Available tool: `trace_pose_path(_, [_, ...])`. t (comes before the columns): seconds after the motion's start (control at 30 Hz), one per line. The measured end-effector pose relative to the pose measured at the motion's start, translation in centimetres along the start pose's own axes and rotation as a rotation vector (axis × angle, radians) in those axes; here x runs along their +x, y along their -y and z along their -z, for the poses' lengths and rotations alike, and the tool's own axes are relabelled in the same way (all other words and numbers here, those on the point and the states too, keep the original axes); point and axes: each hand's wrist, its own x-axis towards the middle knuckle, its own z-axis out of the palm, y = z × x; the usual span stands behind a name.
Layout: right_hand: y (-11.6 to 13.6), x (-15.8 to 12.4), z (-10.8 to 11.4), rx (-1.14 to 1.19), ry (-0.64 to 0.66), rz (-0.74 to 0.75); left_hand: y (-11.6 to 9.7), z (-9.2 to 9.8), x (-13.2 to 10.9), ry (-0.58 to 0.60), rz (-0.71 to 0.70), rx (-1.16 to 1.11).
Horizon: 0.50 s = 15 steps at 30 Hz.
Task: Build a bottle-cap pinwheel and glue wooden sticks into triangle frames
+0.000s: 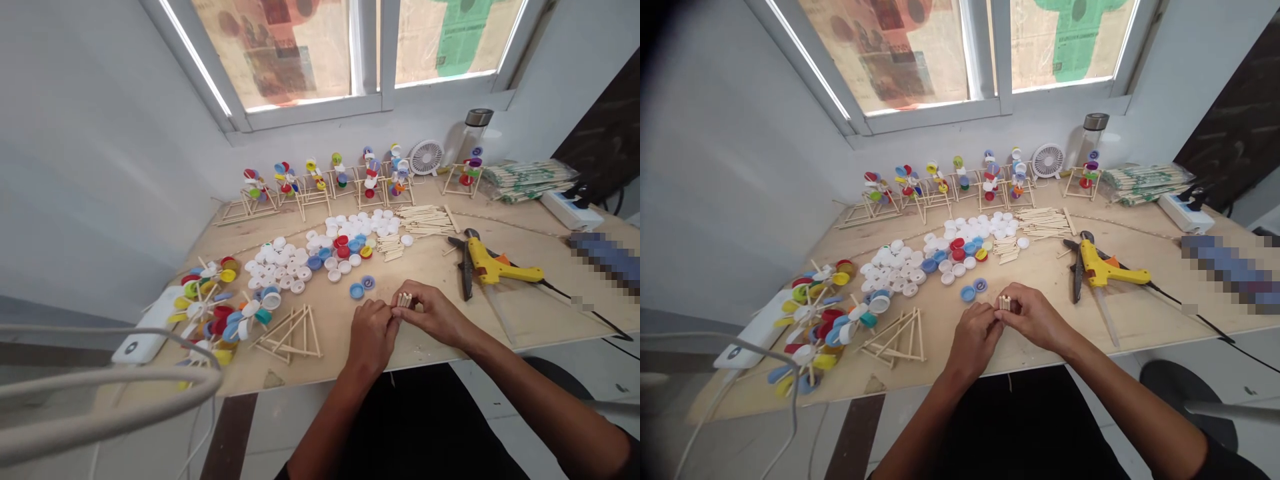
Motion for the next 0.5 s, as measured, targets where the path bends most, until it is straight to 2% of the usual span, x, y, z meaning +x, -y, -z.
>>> trace_pose_path(0.17, [-0.4, -0.2, -0.5, 0.022, -0.019, 0.014, 0.3, 0.2, -0.1, 0.015, -0.034, 0.010])
trace_pose_path(0.5, [-1.5, -0.4, -1.2, 0.123, -0.077, 0.006, 0.7, 0.0, -0.1, -0.051, -0.076, -0.019])
